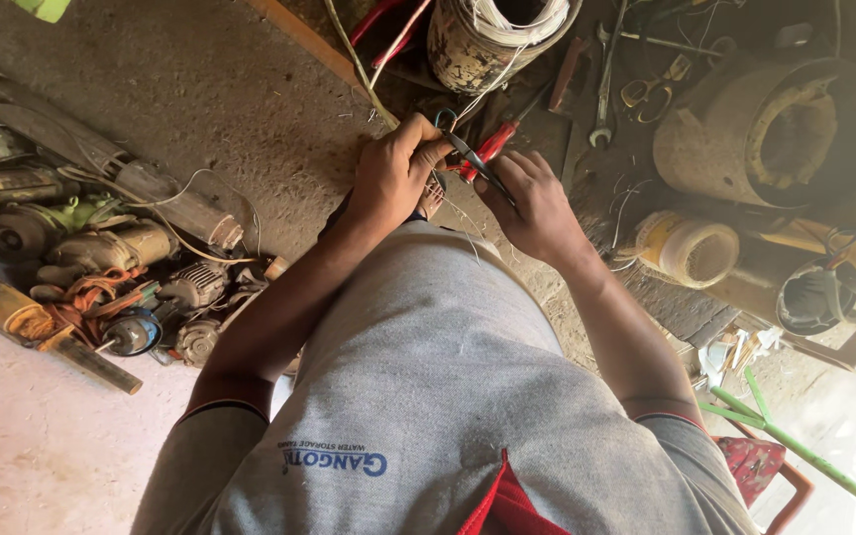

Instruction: The person winds white wire around a cylindrical object using both hands. They use pliers to cut the wire and manipulate the ends. The person continues winding the wire around the object, adjusting the wire as needed.

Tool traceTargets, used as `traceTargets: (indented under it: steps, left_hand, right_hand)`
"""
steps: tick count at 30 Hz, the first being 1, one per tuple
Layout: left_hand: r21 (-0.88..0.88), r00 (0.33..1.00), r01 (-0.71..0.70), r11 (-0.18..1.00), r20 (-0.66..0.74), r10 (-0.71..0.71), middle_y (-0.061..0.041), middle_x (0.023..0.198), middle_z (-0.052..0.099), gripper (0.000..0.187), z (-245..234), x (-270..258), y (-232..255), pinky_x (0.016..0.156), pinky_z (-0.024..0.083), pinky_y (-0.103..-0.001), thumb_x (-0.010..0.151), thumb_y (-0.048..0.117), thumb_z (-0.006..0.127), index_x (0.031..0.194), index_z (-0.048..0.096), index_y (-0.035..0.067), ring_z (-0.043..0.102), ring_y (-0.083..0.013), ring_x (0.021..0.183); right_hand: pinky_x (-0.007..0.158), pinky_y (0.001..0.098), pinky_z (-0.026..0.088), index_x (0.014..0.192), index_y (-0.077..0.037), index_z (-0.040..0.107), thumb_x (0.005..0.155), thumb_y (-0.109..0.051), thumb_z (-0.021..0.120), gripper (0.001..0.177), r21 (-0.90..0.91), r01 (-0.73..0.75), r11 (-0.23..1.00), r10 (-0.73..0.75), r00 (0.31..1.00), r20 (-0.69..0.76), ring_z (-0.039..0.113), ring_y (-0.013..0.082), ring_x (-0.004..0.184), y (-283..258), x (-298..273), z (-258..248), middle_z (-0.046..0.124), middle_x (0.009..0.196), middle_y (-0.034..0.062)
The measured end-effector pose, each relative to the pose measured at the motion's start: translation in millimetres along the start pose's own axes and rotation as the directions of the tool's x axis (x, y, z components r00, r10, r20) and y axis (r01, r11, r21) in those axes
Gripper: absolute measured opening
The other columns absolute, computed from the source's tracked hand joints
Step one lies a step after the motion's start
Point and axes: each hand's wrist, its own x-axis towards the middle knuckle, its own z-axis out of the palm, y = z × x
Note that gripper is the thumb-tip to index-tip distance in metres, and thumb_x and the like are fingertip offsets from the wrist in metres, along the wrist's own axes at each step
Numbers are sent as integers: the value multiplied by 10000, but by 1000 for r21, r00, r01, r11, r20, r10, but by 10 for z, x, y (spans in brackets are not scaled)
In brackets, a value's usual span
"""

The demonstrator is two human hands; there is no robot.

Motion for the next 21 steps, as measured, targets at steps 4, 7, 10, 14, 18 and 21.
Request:
traceTargets:
  steps: [4,7,10,14,18,21]
  left_hand:
    - [-14,994,100,995,44,-99,-59,755,728,190,30,-18,-47,470,525,-329,1030,225,648,992,610,44,715,-168,571]
    - [75,1000,-11,997,0,11,-87,774,715,182,56,-6,-95,530,533,-360,1024,205,672,972,617,39,714,-208,627]
    - [127,986,-154,980,-46,161,-126,824,710,182,71,16,-155,614,541,-397,1015,174,700,967,611,23,717,-276,726]
    - [120,986,-156,980,-39,161,-146,839,703,193,55,48,-186,631,537,-414,978,154,728,952,603,10,718,-329,757]
    - [211,978,-207,955,33,205,-125,829,718,190,27,89,-144,618,537,-409,964,149,753,929,611,29,720,-299,751]
    - [186,981,-185,965,94,170,-83,834,731,143,-81,150,-131,572,538,-375,986,150,721,963,622,49,724,-227,717]
  right_hand:
    - [694,446,490,1041,14,575,1093,-355,554,373,102,-239,966,226,966,124,622,308,747,98,7,103,611,858,154]
    - [640,396,530,1162,-27,562,1035,-467,516,461,286,-478,830,404,870,282,668,212,711,142,38,195,677,833,112]
    - [608,424,496,1115,-37,675,995,-516,601,500,159,-594,788,530,788,314,634,237,633,157,70,326,664,717,152]
    - [535,423,481,1011,-32,759,909,-465,754,445,176,-488,855,480,873,85,621,229,507,202,93,506,648,621,103]
    - [553,375,511,1005,-77,792,952,-386,753,315,110,-287,952,300,945,-128,650,183,572,358,-2,574,705,752,92]
    - [587,352,553,1029,-92,751,1003,-390,700,303,14,-340,940,340,939,-41,688,200,625,563,-186,528,730,807,94]
